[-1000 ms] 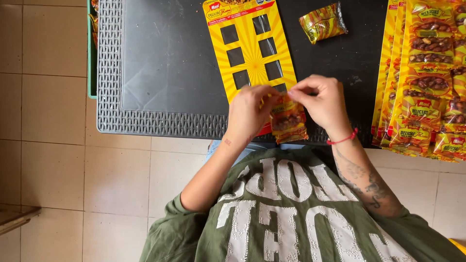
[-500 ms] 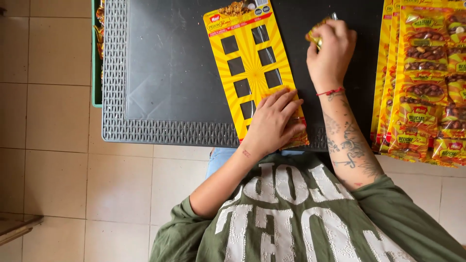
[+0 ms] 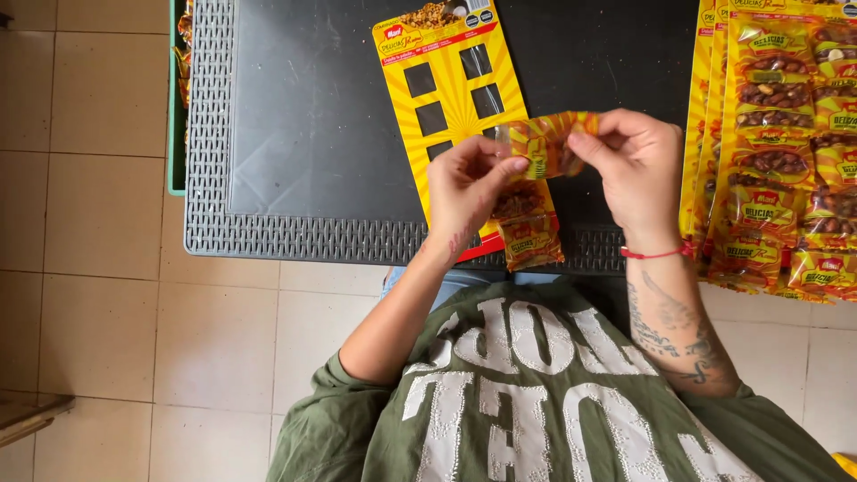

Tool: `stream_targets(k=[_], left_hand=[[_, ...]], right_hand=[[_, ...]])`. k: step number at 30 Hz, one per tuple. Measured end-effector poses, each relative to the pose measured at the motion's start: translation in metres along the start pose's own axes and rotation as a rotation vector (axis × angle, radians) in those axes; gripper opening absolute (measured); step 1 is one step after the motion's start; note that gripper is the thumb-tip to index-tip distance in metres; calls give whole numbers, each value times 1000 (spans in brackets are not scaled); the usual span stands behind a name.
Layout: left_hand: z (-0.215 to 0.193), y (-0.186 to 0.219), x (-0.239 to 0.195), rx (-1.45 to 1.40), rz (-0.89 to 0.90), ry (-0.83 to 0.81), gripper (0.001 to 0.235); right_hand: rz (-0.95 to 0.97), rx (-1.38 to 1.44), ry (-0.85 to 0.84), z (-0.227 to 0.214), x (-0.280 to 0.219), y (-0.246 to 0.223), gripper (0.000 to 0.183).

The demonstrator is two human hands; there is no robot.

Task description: The person places small snack packets into the slots of a yellow cardboard backing sheet. They pick packets from a nearby pile and insert them one by one into the designated openings, completing several sheets.

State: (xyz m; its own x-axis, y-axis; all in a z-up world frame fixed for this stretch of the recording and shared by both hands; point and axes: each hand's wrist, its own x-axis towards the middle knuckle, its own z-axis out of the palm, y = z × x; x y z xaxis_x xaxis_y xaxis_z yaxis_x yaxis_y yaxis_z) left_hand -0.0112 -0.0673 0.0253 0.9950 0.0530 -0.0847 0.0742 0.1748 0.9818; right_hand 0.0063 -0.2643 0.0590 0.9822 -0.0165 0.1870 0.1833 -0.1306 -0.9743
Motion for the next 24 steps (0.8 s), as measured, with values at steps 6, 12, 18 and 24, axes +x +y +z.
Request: stream_targets(k=[6,12,18,24], left_hand=[[-21,28,-14,485,481,-317,23],[-25,22,4,487,217,-224,15],[-31,-19,72,862,297,-21,16],[-8,-8,45,861,586,-165,16]], right_hand=[[83,-353,-385,-2,-6,-64,49],[103,-139,-341,24,19,-2,30],[-200,-442,-207,62,73,64,34],[-328,-800,133,9,180,102,21]])
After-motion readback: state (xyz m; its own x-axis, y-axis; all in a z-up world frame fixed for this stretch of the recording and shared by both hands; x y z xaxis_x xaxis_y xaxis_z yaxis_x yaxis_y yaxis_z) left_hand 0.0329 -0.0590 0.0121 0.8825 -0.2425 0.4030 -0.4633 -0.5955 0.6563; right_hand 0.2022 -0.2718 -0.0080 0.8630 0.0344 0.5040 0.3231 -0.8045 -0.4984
